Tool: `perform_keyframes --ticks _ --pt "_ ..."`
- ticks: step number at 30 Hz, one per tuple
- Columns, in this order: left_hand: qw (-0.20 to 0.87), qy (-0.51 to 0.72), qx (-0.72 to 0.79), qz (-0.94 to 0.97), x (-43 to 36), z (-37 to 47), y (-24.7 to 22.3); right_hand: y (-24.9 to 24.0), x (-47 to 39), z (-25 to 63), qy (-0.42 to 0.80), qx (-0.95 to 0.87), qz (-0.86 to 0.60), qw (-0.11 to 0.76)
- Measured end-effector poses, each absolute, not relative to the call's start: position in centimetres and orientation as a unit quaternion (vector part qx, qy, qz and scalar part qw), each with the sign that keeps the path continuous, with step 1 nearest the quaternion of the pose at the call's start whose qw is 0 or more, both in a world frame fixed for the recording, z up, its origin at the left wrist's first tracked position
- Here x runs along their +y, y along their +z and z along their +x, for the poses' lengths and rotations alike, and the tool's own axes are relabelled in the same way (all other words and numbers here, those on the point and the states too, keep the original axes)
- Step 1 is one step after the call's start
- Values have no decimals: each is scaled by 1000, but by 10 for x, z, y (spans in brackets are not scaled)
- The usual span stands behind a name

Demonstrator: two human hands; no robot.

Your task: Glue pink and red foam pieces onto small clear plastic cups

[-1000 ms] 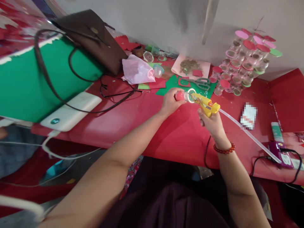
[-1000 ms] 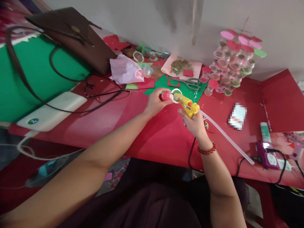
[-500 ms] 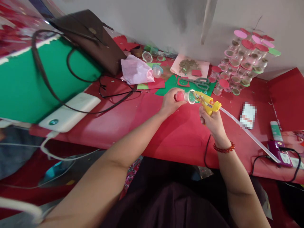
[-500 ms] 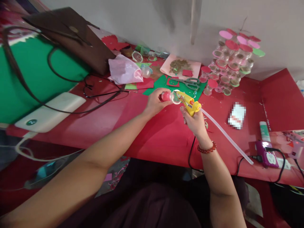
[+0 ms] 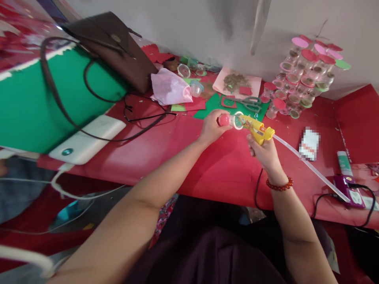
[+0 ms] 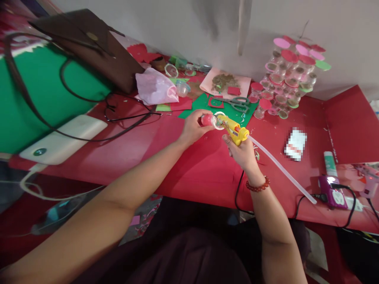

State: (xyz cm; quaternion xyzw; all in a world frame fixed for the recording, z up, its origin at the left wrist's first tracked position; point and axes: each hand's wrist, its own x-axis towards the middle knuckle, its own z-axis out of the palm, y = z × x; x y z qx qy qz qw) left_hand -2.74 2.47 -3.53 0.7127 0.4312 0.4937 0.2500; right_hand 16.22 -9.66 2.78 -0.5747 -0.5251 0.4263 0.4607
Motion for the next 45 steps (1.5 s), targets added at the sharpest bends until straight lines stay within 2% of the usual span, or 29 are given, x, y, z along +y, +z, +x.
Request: perform_keyframes --ticks 25,37,45 --pt "272 509 469 668 28 -30 -37 28 -99 163 402 -548 -590 435" --pt "269 500 445 693 23 -28 -34 24 -98 165 396 -554 -573 456" --pt "264 499 454 690 27 -30 -36 30 -101 163 407 -550 -591 427"
